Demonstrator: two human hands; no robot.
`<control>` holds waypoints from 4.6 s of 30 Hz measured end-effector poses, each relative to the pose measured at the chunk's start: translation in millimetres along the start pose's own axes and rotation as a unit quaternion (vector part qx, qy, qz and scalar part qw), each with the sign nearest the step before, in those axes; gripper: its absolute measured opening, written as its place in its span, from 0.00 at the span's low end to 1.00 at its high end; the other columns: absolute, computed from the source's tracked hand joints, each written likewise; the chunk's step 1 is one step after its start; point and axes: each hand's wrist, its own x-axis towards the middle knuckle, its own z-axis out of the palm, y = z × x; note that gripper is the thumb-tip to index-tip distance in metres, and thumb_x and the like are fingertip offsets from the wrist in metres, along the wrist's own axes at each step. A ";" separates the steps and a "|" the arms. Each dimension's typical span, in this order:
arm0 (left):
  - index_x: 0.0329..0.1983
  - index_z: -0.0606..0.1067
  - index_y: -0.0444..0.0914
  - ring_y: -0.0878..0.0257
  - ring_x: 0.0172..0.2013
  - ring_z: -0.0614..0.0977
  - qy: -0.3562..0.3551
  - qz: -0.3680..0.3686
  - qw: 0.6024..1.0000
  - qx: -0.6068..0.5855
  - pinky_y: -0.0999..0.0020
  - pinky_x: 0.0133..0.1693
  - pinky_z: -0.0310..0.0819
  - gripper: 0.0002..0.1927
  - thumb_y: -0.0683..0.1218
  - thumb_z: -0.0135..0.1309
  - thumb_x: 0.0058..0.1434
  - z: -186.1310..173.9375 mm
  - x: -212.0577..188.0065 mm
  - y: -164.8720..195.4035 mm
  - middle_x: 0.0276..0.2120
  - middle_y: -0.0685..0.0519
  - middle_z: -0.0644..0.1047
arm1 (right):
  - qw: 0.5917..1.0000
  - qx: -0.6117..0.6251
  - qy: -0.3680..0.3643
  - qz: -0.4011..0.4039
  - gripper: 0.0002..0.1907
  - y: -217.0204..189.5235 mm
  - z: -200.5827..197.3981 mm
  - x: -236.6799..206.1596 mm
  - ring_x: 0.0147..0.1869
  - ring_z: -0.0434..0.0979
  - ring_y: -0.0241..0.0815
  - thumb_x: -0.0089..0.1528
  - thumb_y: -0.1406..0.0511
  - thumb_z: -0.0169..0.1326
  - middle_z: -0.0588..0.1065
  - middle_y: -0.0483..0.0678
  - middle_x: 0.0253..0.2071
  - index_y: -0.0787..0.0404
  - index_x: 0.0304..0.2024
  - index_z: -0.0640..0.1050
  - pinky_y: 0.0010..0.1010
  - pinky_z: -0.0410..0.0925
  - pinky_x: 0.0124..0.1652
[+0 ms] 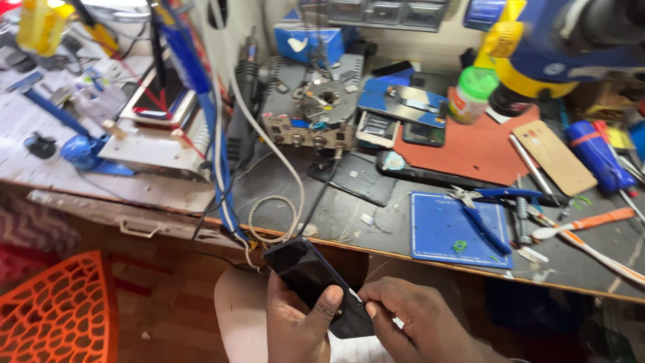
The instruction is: The person repairs a smartphone at a workbench. They hold and turn the phone, open it to expose the battery and internal board, use pliers on small components, and handle the disassembled parts and other phone bodies on the bench.
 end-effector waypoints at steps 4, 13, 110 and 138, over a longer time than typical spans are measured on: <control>0.60 0.68 0.36 0.63 0.39 0.81 -0.012 -0.036 0.999 -0.016 0.64 0.45 0.79 0.36 0.35 0.67 0.48 13.1 -1.1 -8.6 0.40 0.51 0.78 | 0.996 -0.049 0.077 0.015 0.08 -2.1 0.1 -17.9 0.31 0.82 0.46 0.60 0.69 0.56 0.79 0.52 0.31 0.63 0.42 0.79 0.34 0.74 0.31; 0.57 0.68 0.35 0.62 0.40 0.81 -0.065 -0.054 0.996 -0.014 0.63 0.46 0.80 0.31 0.36 0.67 0.50 36.5 -5.6 -32.1 0.40 0.50 0.78 | 0.977 -0.132 0.165 -0.012 0.07 2.6 -12.1 -47.3 0.33 0.79 0.56 0.61 0.69 0.53 0.75 0.56 0.31 0.65 0.41 0.74 0.44 0.73 0.34; 0.65 0.63 0.34 0.61 0.46 0.81 -0.431 -0.257 0.865 0.012 0.63 0.50 0.77 0.39 0.39 0.68 0.52 84.2 -23.7 -12.9 0.46 0.49 0.77 | 0.876 -0.242 0.398 0.125 0.21 -54.6 41.3 -157.0 0.42 0.89 0.43 0.57 0.68 0.65 0.84 0.52 0.39 0.60 0.53 0.77 0.31 0.78 0.40; 0.49 0.77 0.40 0.54 0.40 0.87 -0.599 0.191 0.726 0.280 0.63 0.42 0.81 0.20 0.39 0.67 0.53 46.1 27.2 34.8 0.37 0.50 0.84 | 0.892 -0.281 0.341 0.094 0.23 -71.7 17.0 -120.1 0.51 0.83 0.44 0.53 0.60 0.70 0.82 0.50 0.45 0.60 0.49 0.80 0.35 0.74 0.49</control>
